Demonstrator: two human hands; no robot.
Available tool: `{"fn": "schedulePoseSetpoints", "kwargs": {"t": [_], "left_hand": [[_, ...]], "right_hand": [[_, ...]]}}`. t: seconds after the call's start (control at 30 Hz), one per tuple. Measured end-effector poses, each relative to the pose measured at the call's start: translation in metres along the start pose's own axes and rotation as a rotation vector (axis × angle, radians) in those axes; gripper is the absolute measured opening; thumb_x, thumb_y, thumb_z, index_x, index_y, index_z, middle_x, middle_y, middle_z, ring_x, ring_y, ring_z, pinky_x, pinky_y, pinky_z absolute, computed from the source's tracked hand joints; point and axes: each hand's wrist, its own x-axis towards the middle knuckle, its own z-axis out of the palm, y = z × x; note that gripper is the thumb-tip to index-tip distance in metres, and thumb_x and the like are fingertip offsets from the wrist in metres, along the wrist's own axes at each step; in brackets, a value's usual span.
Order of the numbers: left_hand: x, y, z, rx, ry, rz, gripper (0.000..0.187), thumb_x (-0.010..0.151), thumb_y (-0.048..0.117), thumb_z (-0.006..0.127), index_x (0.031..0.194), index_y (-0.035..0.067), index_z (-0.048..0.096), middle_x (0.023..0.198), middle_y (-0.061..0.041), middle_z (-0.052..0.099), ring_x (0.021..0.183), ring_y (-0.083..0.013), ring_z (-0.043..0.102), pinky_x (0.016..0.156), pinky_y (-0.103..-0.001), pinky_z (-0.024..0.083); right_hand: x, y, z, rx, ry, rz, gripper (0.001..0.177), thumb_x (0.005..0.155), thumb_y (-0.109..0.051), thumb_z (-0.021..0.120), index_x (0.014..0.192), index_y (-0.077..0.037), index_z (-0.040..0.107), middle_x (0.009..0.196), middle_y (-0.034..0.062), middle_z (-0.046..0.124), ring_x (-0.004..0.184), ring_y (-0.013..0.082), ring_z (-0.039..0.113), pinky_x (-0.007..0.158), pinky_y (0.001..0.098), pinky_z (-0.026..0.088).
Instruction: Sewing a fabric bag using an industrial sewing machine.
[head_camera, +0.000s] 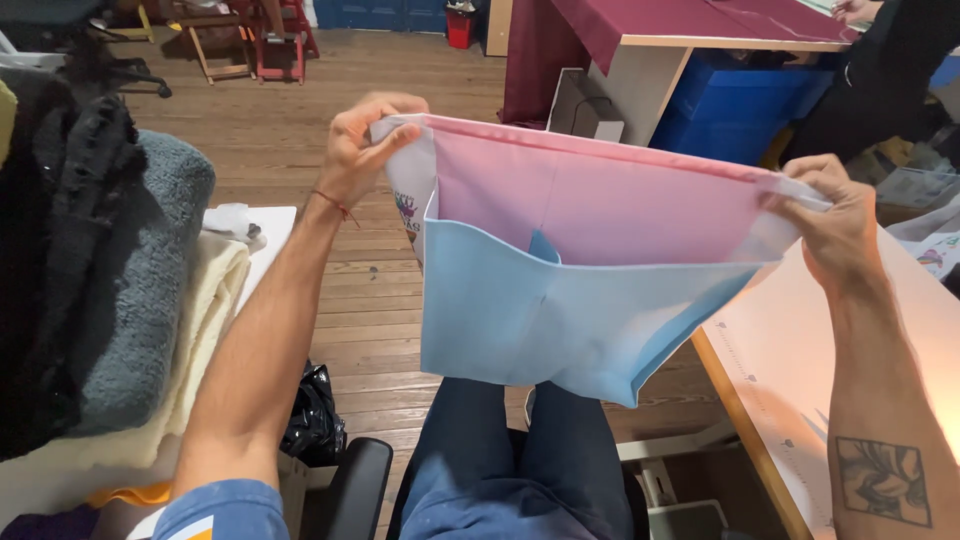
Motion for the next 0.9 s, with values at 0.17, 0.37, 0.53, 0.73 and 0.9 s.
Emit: {"fn": "schedulePoseSetpoints", "kwargs": {"t": [0.17,0.37,0.53,0.73,0.9], "left_hand": [[-0.033,-0.024,0.022,-0.35,0.129,-0.364,0.029,0.107,0.029,0.074,0.095,0.006,0.06,0.083,0.004,0.059,0.072,-0.0034,0.05,0.06,-0.019,0.038],[-0.088,-0.026,0.057,-0.365,0.256,-0.583,0.031,0.093,0.032,0.077,0.105,0.01,0.06,0.089,0.002,0.069,0.077,-0.0081,0.068,0.066,-0.026,0.059],[-0.128,-0.06,0.068,-0.635,0.211,-0.636,0.047,0.08,0.018,0.087,0.118,0.005,0.064,0.105,-0.002,0.073,0.094,-0.0117,0.071,0.081,-0.029,0.062],[-0.129,-0.068,0.07,-0.673,0.157,-0.609,0.035,0.083,0.007,0.088,0.113,0.002,0.07,0.105,-0.006,0.075,0.093,-0.0135,0.072,0.082,-0.029,0.062],[-0.129,-0.07,0.074,-0.6,0.236,-0.673,0.019,0.09,0.011,0.084,0.103,0.001,0.076,0.095,-0.005,0.076,0.08,-0.0111,0.071,0.071,-0.027,0.059]], "right_hand": [[-0.02,-0.001,-0.003,-0.001,-0.116,0.244,0.009,0.096,-0.009,0.075,0.103,-0.002,0.074,0.09,0.0054,0.07,0.079,0.0111,0.063,0.07,0.0252,0.05],[-0.068,0.088,0.012,-0.167,-0.099,0.369,0.028,0.099,-0.014,0.08,0.092,0.013,0.073,0.081,0.0158,0.067,0.072,0.0184,0.058,0.069,0.0357,0.044],[-0.077,0.045,0.071,0.541,0.044,0.401,0.054,0.08,-0.014,0.083,0.129,-0.007,0.061,0.118,0.0083,0.074,0.107,0.019,0.072,0.094,0.0376,0.061],[-0.068,0.085,0.073,0.617,0.023,0.489,0.05,0.087,-0.015,0.078,0.132,-0.004,0.061,0.118,0.0103,0.072,0.105,0.0215,0.074,0.088,0.0389,0.063],[-0.077,0.111,0.072,0.566,0.098,0.365,0.032,0.104,-0.016,0.072,0.128,0.004,0.063,0.117,0.0114,0.072,0.099,0.0193,0.073,0.085,0.0345,0.063]]}}
